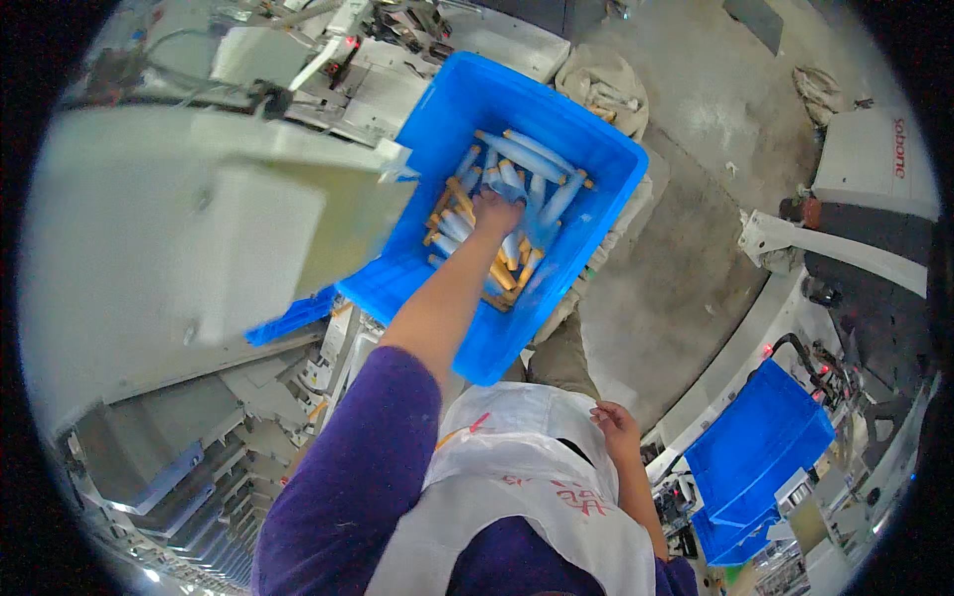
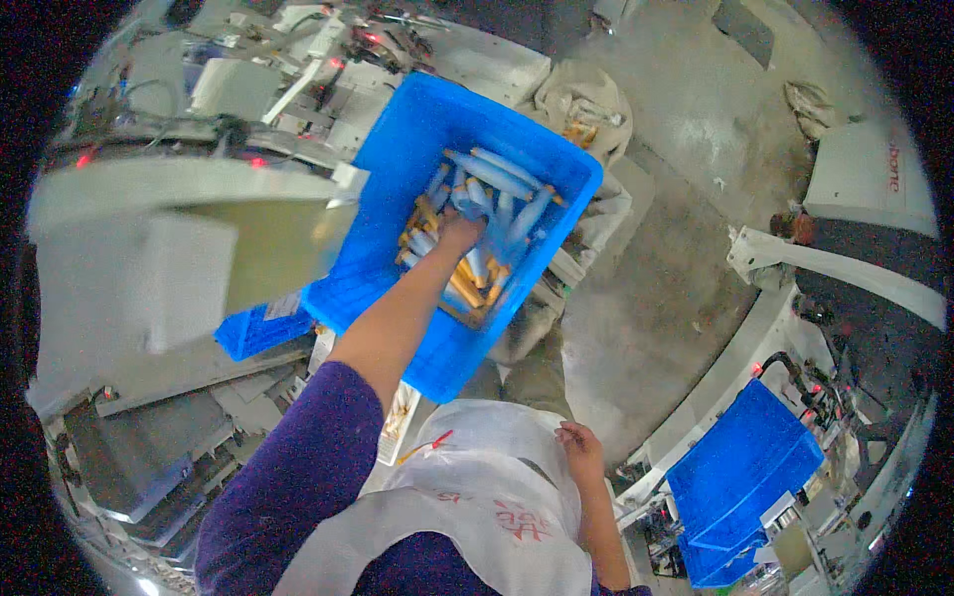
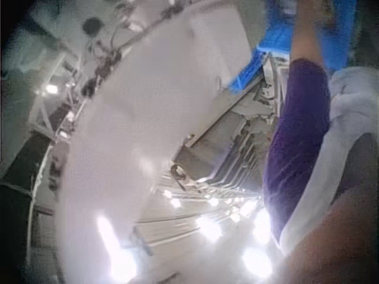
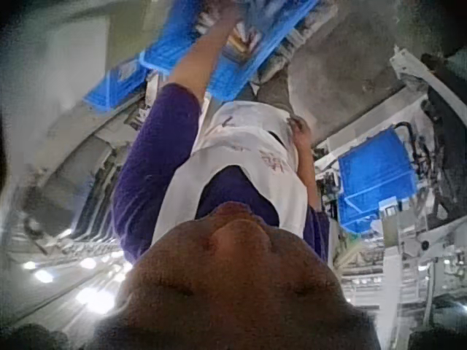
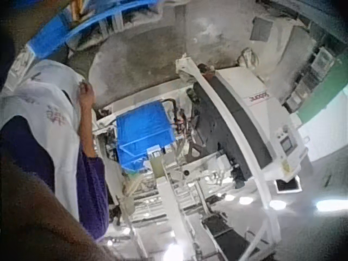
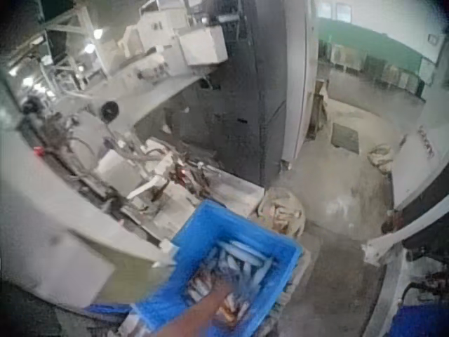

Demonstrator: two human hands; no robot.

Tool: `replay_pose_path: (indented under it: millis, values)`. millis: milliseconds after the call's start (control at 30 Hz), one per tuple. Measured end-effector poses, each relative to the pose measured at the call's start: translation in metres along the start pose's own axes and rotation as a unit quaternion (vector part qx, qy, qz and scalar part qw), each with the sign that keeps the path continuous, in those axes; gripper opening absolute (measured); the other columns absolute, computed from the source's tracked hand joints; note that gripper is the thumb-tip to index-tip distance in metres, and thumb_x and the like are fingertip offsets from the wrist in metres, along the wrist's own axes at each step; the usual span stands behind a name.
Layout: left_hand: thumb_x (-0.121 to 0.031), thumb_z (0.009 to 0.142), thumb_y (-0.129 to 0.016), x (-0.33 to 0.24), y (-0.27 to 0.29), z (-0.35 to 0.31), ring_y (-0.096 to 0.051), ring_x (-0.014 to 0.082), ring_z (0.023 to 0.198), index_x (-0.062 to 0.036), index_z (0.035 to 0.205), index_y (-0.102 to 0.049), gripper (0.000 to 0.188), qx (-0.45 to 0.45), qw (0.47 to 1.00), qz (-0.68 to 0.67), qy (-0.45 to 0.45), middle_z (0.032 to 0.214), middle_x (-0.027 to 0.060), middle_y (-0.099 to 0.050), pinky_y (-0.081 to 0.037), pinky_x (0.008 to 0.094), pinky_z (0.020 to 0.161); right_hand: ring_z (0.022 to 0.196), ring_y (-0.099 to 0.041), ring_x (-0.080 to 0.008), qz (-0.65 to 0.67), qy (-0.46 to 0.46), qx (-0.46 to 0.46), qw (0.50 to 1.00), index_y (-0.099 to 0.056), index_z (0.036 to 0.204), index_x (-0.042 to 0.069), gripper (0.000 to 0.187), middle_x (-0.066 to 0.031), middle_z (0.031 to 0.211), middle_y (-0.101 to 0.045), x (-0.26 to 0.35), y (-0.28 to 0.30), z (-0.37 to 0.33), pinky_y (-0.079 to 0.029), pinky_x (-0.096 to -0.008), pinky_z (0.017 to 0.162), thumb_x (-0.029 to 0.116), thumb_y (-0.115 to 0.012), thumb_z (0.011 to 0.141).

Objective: The person walks between rows of textile machines and sorts white spools with colored tips from blue bins into white baskets. The person repeatedly picks up spools, separates them by color, and places them into corresponding baskets.

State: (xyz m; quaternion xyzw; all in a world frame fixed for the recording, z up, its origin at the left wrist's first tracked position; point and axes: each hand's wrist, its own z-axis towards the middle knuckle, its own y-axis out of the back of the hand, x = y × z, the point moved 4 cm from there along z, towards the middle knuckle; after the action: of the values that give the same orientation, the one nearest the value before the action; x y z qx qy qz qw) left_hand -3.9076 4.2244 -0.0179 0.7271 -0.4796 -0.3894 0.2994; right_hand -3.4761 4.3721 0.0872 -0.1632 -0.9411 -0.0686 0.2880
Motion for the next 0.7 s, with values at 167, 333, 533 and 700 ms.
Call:
replay_pose_path:
  millis: [167, 333, 533, 700]
  values:
    - [-0.038, 0.069, -0.068, -0.008, -0.051, 0.027, -0.043, 0.0346, 0.116, 0.0053, 0.129, -0.026, 0.085, -0.041, 0.988, 0.032, 0.144, 0.125, 0.0211, -0.040, -0.045, 0.0387, 0.089, 0.089, -0.059, -0.0178, 0.018, -0.017, 0.004, 1.000, -0.053, 0.109, -0.006, 0.024, -0.0127, 0.099, -0.062, 0.030, 0.026, 0.007, -0.047, -0.0284, 0.083, -0.001, -0.047, 0.086]
    - [-0.021, 0.057, -0.069, 0.008, -0.011, 0.022, -0.048, 0.0339, 0.110, 0.0086, 0.123, -0.032, 0.081, 0.043, 0.983, -0.175, 0.028, 0.118, 0.0230, -0.046, -0.043, 0.0364, 0.089, 0.090, -0.059, -0.0176, -0.003, 0.029, 0.030, 0.999, -0.053, 0.109, -0.003, 0.024, -0.0119, 0.099, -0.062, 0.093, 0.026, 0.025, -0.046, -0.0284, 0.084, -0.002, -0.047, 0.086]
    - [-0.007, 0.046, -0.069, -0.057, 0.146, -0.136, -0.038, 0.0294, 0.121, -0.0001, 0.138, -0.021, 0.105, 0.125, 0.933, -0.304, -0.145, 0.131, 0.0199, -0.038, -0.030, 0.0348, 0.102, 0.110, -0.051, -0.0191, 0.109, 0.131, 0.156, 0.973, -0.043, 0.125, 0.002, 0.046, -0.0121, 0.118, -0.054, 0.195, 0.004, 0.034, -0.039, -0.0322, 0.093, 0.012, -0.060, 0.083]
    - [-0.024, 0.072, -0.065, -0.151, 0.140, -0.255, -0.020, 0.0437, 0.128, 0.0059, 0.137, -0.008, 0.091, 0.319, 0.874, -0.160, -0.329, 0.135, 0.0295, -0.017, -0.020, 0.0459, 0.107, 0.129, -0.031, -0.0275, 0.377, 0.142, 0.308, 0.862, -0.017, 0.140, 0.007, 0.108, -0.0132, 0.141, -0.029, 0.238, -0.026, 0.024, -0.028, -0.0433, 0.104, 0.029, -0.082, 0.057]
